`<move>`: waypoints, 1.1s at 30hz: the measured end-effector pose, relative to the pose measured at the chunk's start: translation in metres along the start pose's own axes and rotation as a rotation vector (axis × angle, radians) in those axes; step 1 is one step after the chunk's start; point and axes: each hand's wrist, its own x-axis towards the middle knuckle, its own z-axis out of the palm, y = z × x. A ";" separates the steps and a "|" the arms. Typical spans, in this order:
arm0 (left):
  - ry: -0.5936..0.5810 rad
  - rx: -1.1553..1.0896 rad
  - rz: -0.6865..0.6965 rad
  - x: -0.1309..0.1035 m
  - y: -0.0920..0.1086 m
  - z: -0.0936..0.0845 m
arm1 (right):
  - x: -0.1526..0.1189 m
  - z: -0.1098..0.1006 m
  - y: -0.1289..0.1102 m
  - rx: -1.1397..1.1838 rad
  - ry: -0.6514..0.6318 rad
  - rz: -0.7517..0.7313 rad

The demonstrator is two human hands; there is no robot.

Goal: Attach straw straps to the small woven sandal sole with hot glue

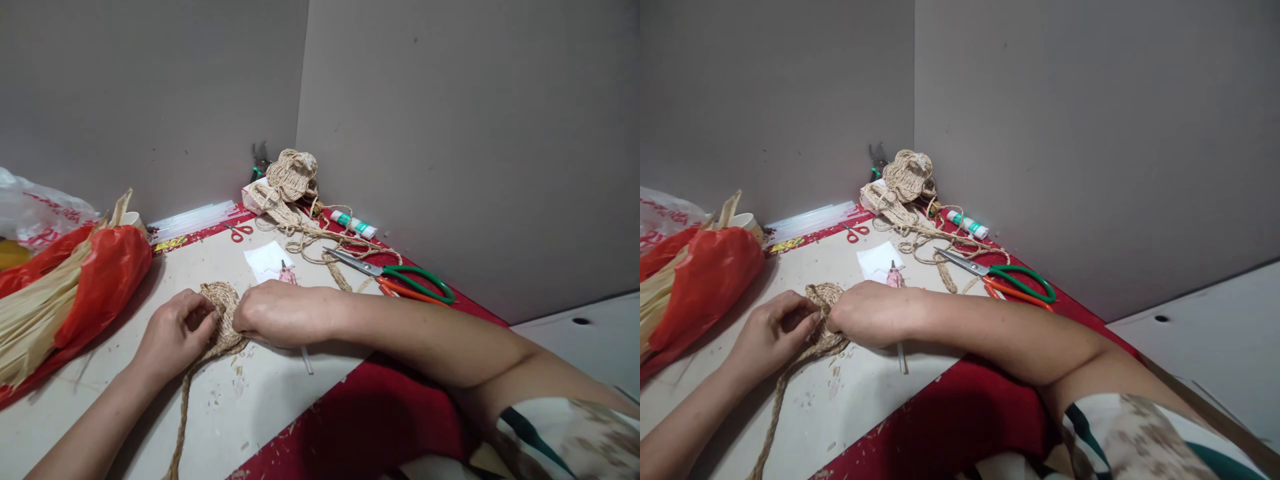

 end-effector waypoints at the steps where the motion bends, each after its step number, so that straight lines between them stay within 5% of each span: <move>1: -0.032 -0.055 -0.040 0.000 0.002 0.001 | 0.000 0.000 0.000 0.000 -0.005 0.003; 10: 0.033 -0.193 -0.228 0.003 0.000 0.016 | 0.003 0.005 0.003 -0.006 0.019 -0.018; 33: -0.037 -0.452 -0.387 0.003 0.001 0.001 | 0.000 0.004 0.002 -0.010 0.017 -0.039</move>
